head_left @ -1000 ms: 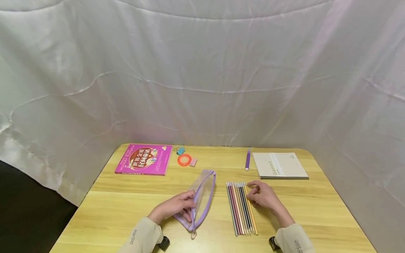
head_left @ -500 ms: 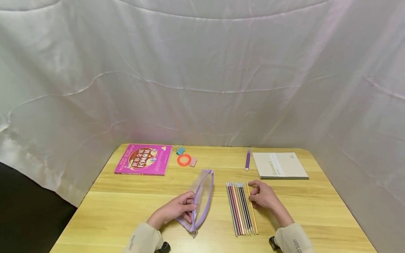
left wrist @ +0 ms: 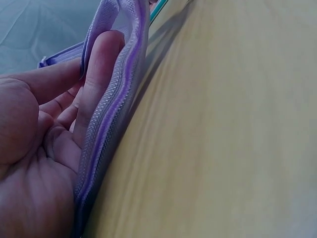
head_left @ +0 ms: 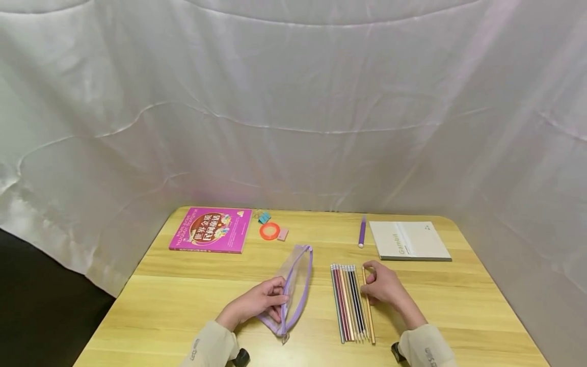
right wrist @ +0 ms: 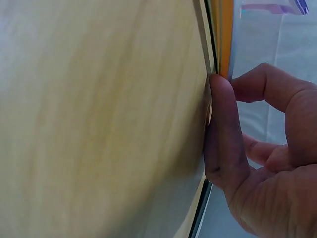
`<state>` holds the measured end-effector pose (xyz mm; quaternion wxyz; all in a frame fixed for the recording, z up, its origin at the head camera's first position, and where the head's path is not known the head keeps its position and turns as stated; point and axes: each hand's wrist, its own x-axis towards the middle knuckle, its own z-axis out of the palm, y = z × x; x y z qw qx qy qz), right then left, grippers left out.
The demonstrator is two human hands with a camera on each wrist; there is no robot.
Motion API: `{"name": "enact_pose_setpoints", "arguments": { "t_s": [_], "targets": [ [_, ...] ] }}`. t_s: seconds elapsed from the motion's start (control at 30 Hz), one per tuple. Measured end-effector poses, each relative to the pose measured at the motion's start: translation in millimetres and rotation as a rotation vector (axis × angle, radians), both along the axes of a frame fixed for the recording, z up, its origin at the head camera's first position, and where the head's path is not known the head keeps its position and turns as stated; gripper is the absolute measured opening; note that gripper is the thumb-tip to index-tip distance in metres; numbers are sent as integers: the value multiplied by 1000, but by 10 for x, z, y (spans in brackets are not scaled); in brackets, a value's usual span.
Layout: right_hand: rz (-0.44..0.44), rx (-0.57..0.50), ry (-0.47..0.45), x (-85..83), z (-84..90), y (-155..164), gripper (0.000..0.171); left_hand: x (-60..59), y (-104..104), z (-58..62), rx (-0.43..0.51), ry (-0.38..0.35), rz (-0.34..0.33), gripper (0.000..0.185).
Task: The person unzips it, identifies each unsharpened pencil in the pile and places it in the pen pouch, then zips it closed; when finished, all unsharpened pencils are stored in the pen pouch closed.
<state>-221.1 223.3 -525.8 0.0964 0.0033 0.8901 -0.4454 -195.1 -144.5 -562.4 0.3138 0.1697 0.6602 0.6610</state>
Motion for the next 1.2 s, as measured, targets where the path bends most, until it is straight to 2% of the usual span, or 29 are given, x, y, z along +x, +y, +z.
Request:
{"name": "enact_pose_setpoints", "arguments": {
  "t_s": [0.23, 0.47, 0.63, 0.93, 1.2],
  "targets": [
    [-14, -44, -3, 16, 9, 44, 65, 15, 22, 10, -9, -8, 8, 22],
    [-50, -226, -23, 46, 124, 95, 74, 31, 27, 16, -19, 0, 9, 21],
    [-58, -345, 33, 38, 242, 113, 76, 43, 12, 36, -20, 5, 19, 22],
    [-96, -530, 212, 60, 426, -33, 77, 47, 10, 57, -6, 8, 16, 24],
    [-127, -595, 229, 73, 462, -217, 73, 31, 13, 57, -17, 13, 8, 22]
  ]
}}
